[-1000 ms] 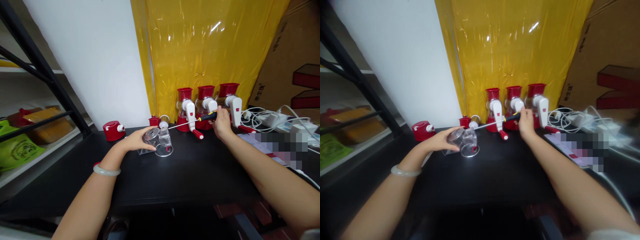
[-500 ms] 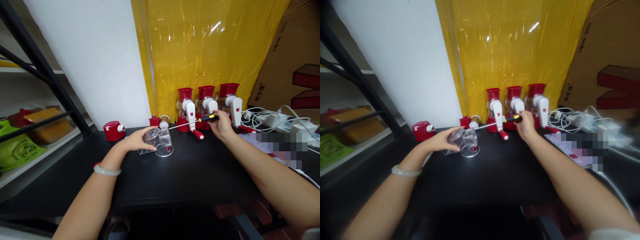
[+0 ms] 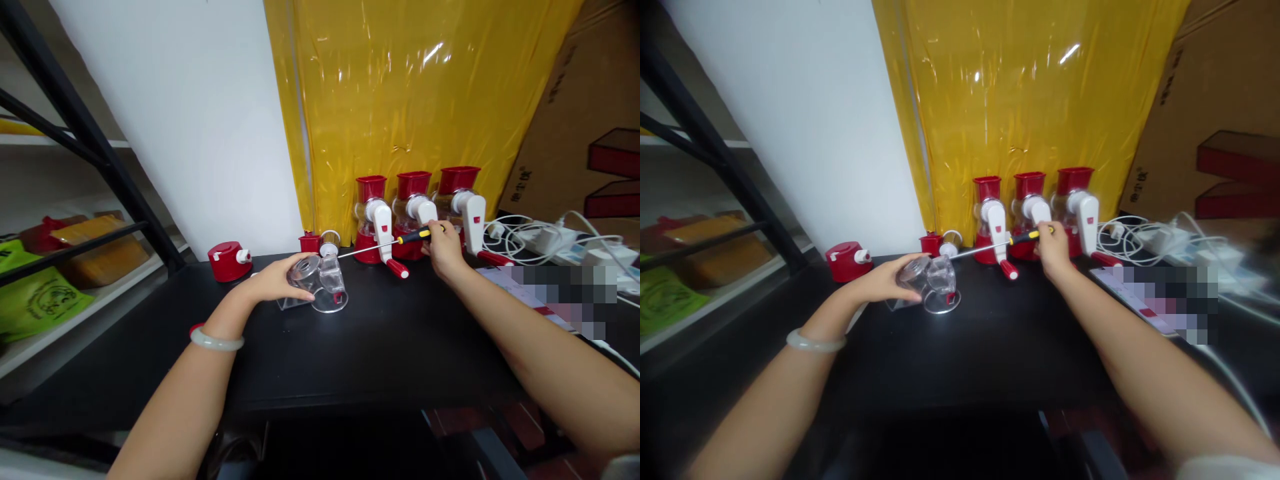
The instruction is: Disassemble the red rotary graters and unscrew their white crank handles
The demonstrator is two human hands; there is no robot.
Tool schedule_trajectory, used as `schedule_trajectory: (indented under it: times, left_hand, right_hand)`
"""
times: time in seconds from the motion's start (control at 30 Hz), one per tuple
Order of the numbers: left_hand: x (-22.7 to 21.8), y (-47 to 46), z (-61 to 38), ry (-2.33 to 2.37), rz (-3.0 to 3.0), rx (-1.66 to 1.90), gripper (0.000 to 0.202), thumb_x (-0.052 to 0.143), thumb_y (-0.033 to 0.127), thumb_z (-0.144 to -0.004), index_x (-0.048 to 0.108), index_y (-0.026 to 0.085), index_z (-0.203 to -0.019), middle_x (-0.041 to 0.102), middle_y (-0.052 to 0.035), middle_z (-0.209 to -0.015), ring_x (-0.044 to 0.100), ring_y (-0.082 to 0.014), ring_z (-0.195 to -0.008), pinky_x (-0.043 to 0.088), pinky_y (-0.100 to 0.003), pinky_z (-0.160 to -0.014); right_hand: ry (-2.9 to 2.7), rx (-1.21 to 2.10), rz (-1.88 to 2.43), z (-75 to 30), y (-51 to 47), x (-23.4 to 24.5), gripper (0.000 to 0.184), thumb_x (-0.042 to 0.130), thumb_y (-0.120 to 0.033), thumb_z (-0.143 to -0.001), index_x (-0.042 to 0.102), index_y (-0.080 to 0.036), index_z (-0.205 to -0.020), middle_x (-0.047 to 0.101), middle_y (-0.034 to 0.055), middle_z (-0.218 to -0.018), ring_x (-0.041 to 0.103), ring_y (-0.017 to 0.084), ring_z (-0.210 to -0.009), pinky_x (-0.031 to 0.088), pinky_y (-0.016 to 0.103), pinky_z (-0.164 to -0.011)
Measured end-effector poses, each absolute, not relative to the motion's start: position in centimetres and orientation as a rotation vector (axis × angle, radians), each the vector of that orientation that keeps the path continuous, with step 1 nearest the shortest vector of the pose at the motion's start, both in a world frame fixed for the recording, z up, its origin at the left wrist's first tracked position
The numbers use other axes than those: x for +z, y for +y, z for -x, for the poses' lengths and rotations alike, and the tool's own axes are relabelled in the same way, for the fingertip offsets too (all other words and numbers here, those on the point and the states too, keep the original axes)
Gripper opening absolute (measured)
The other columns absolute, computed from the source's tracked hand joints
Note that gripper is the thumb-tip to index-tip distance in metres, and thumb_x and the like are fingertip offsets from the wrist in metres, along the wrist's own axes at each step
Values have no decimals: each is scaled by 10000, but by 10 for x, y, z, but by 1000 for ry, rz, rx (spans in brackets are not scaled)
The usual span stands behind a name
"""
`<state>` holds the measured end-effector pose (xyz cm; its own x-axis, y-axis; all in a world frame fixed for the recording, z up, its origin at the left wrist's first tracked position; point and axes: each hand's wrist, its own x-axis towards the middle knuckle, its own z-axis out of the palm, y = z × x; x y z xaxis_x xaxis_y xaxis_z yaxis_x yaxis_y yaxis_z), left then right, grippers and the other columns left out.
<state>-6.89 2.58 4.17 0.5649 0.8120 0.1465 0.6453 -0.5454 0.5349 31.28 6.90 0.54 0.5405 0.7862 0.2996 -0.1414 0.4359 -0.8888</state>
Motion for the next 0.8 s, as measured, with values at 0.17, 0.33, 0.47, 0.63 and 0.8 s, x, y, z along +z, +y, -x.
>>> schedule_trajectory:
  times: [0.17, 0.33, 0.47, 0.63, 0.8]
  left_hand:
    - [43, 24, 68, 1182, -2378, 525, 946, 820, 480, -613, 430, 258, -1445, 527, -84, -1441, 547, -300, -1261, 420, -411, -1061]
    - [43, 24, 68, 1184, -2367, 528, 941, 816, 489, -618, 425, 268, -1446, 536, -81, -1430, 584, -291, -1219, 437, -403, -1047]
    - [42, 24, 68, 1165, -2362, 528, 942, 812, 492, -621, 420, 268, -1447, 551, -82, -1412, 595, -294, -1206, 439, -406, -1045]
    - [42, 24, 68, 1166, -2370, 541, 932, 817, 488, -616, 435, 258, -1434, 547, -86, -1418, 564, -302, -1244, 418, -418, -1067]
    - [41, 24, 68, 1159, -2336, 540, 925, 807, 471, -634, 416, 271, -1449, 580, -79, -1380, 588, -300, -1217, 423, -423, -1063]
  right_hand:
    - [-721, 789, 794, -309, 70, 6, 149, 595, -313, -702, 511, -231, -795, 507, -45, -638, 458, 95, -448, 373, 222, -377]
    - [-683, 832, 661, -314, 72, 2, 161, 592, -309, -636, 527, -226, -757, 514, -21, -714, 537, 127, -608, 410, 221, -437]
    - [-676, 831, 671, -316, 71, 1, 189, 583, -313, -610, 527, -226, -769, 509, -17, -728, 556, 138, -643, 422, 227, -453]
    - [-741, 779, 686, -314, 68, 3, 184, 546, -327, -638, 518, -240, -798, 520, -13, -728, 561, 150, -635, 422, 237, -438]
    - [-850, 619, 789, -319, 69, 1, 204, 616, -405, -718, 521, -250, -812, 529, -10, -762, 531, 138, -600, 397, 239, -393]
